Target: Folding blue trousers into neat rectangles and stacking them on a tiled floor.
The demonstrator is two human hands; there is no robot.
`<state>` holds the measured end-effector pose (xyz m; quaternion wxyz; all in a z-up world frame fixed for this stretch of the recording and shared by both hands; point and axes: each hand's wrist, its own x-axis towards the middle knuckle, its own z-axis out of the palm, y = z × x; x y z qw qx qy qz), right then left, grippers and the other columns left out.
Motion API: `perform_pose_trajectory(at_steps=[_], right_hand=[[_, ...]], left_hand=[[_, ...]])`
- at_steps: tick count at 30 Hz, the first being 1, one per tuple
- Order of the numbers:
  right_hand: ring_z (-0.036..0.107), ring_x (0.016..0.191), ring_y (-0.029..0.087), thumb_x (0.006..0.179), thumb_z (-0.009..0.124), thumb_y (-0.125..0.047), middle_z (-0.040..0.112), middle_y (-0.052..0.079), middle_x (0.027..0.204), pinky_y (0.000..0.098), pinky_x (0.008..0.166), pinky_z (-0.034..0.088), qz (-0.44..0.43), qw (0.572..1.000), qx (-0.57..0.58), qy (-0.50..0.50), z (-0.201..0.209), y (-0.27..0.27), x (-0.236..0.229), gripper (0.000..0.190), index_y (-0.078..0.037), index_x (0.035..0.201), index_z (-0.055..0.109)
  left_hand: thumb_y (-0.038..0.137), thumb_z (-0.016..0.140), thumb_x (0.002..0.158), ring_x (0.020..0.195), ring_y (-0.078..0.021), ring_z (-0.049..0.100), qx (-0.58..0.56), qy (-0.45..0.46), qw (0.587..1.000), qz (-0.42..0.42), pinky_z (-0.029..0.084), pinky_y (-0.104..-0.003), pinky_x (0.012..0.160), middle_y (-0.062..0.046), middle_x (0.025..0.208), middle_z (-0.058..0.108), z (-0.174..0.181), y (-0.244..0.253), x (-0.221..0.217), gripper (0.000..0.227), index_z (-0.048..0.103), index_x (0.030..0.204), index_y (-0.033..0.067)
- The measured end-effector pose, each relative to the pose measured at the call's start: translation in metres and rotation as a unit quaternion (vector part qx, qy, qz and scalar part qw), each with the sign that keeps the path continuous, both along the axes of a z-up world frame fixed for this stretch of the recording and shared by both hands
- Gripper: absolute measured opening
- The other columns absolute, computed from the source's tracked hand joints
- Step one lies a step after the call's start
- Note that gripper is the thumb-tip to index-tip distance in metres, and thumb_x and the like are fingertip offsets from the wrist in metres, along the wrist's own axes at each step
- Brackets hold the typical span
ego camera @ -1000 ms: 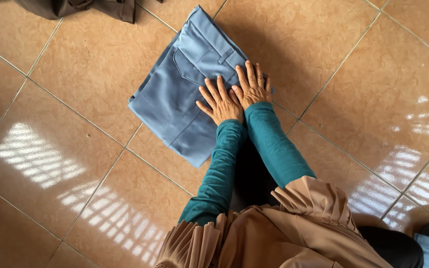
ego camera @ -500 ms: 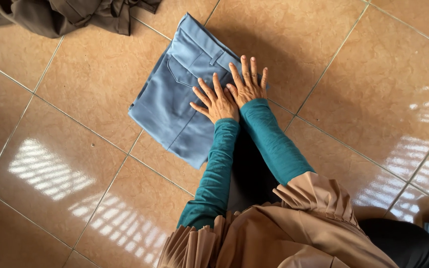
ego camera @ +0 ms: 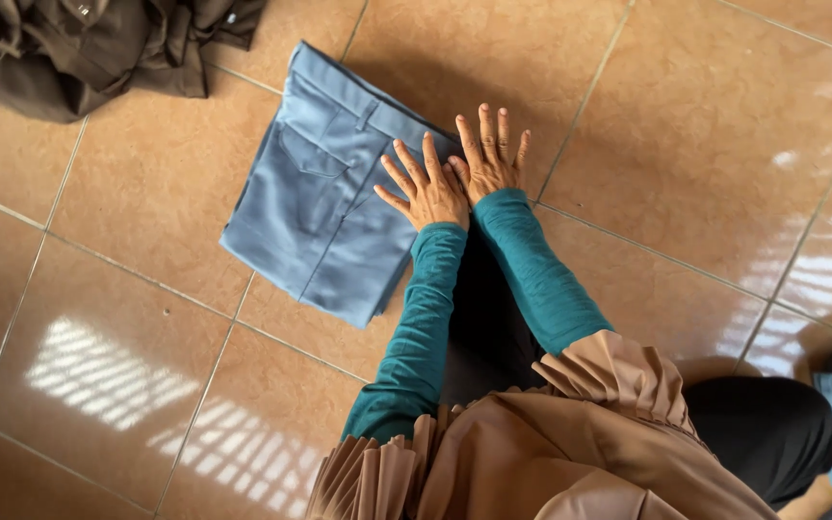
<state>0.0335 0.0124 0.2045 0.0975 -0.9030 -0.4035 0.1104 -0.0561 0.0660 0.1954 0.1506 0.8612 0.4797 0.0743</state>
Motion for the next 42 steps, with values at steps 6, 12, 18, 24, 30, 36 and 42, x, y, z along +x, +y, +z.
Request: perform_pose_trajectory(at_steps=[6, 12, 18, 24, 30, 36, 42], right_hand=[[-0.02, 0.157, 0.028, 0.115, 0.028, -0.055, -0.019, 0.002, 0.172, 0.0663, 0.123, -0.01, -0.08, 0.997, -0.006, -0.007, -0.014, -0.069, 0.029, 0.064, -0.039, 0.166, -0.008], [-0.02, 0.157, 0.027, 0.114, 0.032, -0.055, -0.02, 0.0, 0.171, 0.0657, 0.123, -0.011, -0.183, 0.983, -0.015, -0.01, -0.034, -0.176, 0.056, 0.066, -0.039, 0.165, -0.007], [-0.017, 0.158, 0.027, 0.113, 0.032, -0.054, -0.018, 0.002, 0.172, 0.0641, 0.124, -0.011, -0.304, 0.952, -0.038, -0.015, -0.042, -0.306, 0.061, 0.067, -0.036, 0.166, -0.004], [-0.013, 0.158, 0.028, 0.111, 0.027, -0.062, -0.012, 0.003, 0.173, 0.0643, 0.125, -0.009, -0.435, 0.899, -0.039, -0.032, -0.034, -0.446, 0.045, 0.067, -0.036, 0.166, 0.0], [-0.011, 0.159, 0.028, 0.108, 0.022, -0.066, -0.007, 0.005, 0.174, 0.0619, 0.126, -0.008, -0.561, 0.826, -0.052, -0.027, -0.006, -0.566, 0.009, 0.07, -0.034, 0.167, 0.001], [-0.012, 0.159, 0.026, 0.107, 0.018, -0.067, -0.01, 0.004, 0.173, 0.0616, 0.126, -0.005, -0.667, 0.744, -0.045, -0.007, -0.022, -0.665, -0.054, 0.068, -0.038, 0.166, -0.002], [-0.006, 0.159, 0.027, 0.106, 0.018, -0.066, -0.003, 0.004, 0.174, 0.0615, 0.126, -0.002, -0.714, 0.699, -0.029, 0.029, -0.046, -0.716, -0.114, 0.068, -0.036, 0.166, 0.003]], left_hand=[[0.042, 0.031, 0.111, 0.157, -0.0429, -0.015, -0.01, 0.026, 0.997, -0.075, -0.013, -0.071, 0.119, -0.014, 0.173, -0.006, 0.026, -0.061, 0.033, 0.061, 0.004, 0.165, 0.0338], [0.042, 0.033, 0.111, 0.157, -0.0409, -0.015, -0.02, 0.029, 0.986, -0.165, -0.014, -0.068, 0.12, -0.013, 0.173, -0.006, 0.009, -0.15, 0.073, 0.061, 0.006, 0.165, 0.032], [0.038, 0.036, 0.11, 0.157, -0.0399, -0.013, -0.028, 0.02, 0.958, -0.284, -0.01, -0.067, 0.121, -0.012, 0.173, -0.004, 0.002, -0.264, 0.099, 0.061, 0.01, 0.165, 0.0301], [0.036, 0.05, 0.104, 0.157, -0.0422, -0.002, 0.037, -0.085, 0.906, -0.412, -0.005, -0.071, 0.12, -0.015, 0.171, 0.01, -0.005, -0.391, 0.113, 0.063, 0.026, 0.16, 0.0234], [0.035, 0.041, 0.106, 0.157, -0.0406, -0.003, 0.003, -0.091, 0.836, -0.54, -0.006, -0.069, 0.122, -0.014, 0.171, 0.012, 0.023, -0.506, 0.106, 0.055, 0.031, 0.159, 0.0209], [0.03, 0.045, 0.105, 0.158, -0.0386, 0.004, 0.003, -0.079, 0.753, -0.653, -0.001, -0.066, 0.124, -0.015, 0.17, 0.016, 0.023, -0.607, 0.073, 0.052, 0.035, 0.156, 0.021], [0.025, 0.038, 0.105, 0.158, -0.0375, 0.007, -0.024, 0.031, 0.658, -0.752, 0.006, -0.057, 0.128, -0.015, 0.169, 0.018, -0.021, -0.673, 0.032, 0.051, 0.034, 0.156, 0.0205]])
